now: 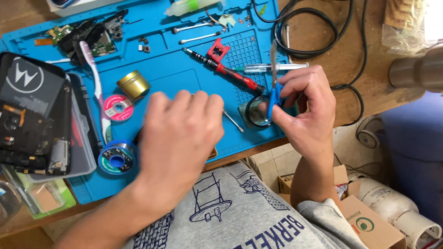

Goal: The person sits on the floor and works on a small electronic component held in a vise. They use a soldering iron to apply solder, then cut a piece of wire with scissors. They apply flux from a syringe to the component and continue to manipulate the wire and component with their hands.

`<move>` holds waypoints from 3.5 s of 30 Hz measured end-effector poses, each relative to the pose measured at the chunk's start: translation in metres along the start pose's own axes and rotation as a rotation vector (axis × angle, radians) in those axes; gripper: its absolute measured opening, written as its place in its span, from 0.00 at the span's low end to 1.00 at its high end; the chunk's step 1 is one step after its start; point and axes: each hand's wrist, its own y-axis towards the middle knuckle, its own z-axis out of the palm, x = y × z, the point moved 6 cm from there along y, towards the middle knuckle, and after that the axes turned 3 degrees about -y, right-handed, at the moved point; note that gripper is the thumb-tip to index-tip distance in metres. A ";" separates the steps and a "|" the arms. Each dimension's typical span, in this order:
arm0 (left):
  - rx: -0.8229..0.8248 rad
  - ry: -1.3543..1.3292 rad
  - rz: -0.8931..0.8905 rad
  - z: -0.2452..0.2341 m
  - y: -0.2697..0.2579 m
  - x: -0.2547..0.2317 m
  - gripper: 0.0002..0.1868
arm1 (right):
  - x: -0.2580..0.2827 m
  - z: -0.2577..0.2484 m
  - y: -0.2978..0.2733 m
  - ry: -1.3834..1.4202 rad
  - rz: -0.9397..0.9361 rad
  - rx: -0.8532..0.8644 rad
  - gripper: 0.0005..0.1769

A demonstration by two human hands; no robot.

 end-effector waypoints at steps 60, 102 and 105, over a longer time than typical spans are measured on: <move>-0.453 -1.586 -0.561 0.001 -0.108 0.058 0.13 | 0.057 0.070 0.085 -0.577 -0.209 0.610 0.26; -0.379 -1.602 -0.411 0.012 -0.090 0.055 0.21 | 0.084 0.096 0.017 0.431 0.041 0.598 0.09; -0.339 -1.515 -0.366 0.010 -0.087 0.056 0.23 | 0.082 0.099 0.017 0.455 0.051 0.605 0.10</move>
